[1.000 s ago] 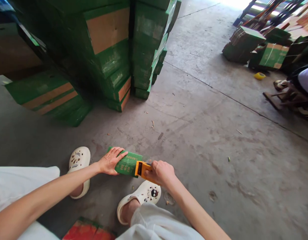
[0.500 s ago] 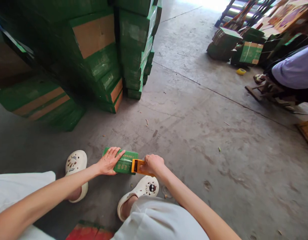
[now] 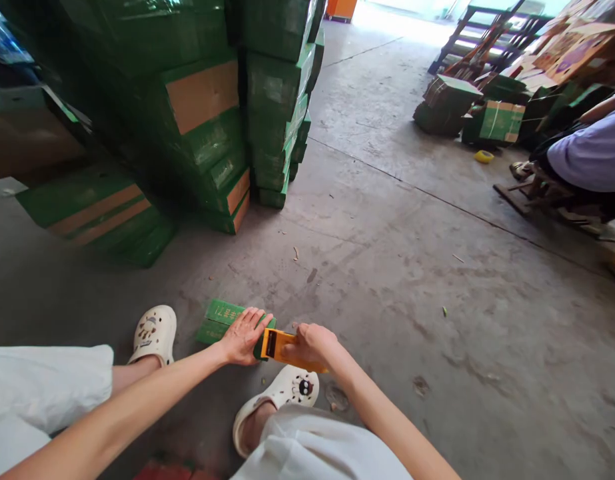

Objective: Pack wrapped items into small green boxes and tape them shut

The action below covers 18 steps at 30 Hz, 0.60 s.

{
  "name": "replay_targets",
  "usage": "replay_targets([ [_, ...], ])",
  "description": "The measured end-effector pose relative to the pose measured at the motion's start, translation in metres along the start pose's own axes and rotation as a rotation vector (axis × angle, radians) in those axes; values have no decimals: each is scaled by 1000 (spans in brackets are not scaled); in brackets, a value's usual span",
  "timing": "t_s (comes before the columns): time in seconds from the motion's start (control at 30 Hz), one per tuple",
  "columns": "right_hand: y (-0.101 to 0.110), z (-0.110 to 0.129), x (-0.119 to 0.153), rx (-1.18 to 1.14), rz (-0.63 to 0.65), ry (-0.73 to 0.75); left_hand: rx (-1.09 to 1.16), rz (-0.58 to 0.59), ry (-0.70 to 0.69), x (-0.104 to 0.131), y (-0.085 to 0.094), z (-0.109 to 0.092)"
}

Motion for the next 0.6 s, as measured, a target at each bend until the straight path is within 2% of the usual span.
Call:
replay_targets([
  [0.1,-5,-16,22,-38,53,65,10,1,-27,7,-1,0],
  [0.27,-8,-54,41,-14,104,-48,5,21,-28,8,-2,-1],
  [0.43,-19,-67,38,-111,160,-31,-3,15,-34,7,-3,-1],
  [0.5,-19,-71,45,-137,159,4,2,16,-41,7,-3,-1],
  [0.6,-17,-83,58,-117,141,-28,11,6,-36,8,-2,0],
])
Point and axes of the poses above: each hand's wrist, its own x-axis away from the middle knuckle, its own y-axis out of the back of the hand, z = x × y, the point moved 9 cm from there along -x, towards the middle knuckle, and after that the axes turned 4 degrees about z, right-handed, at the moved point
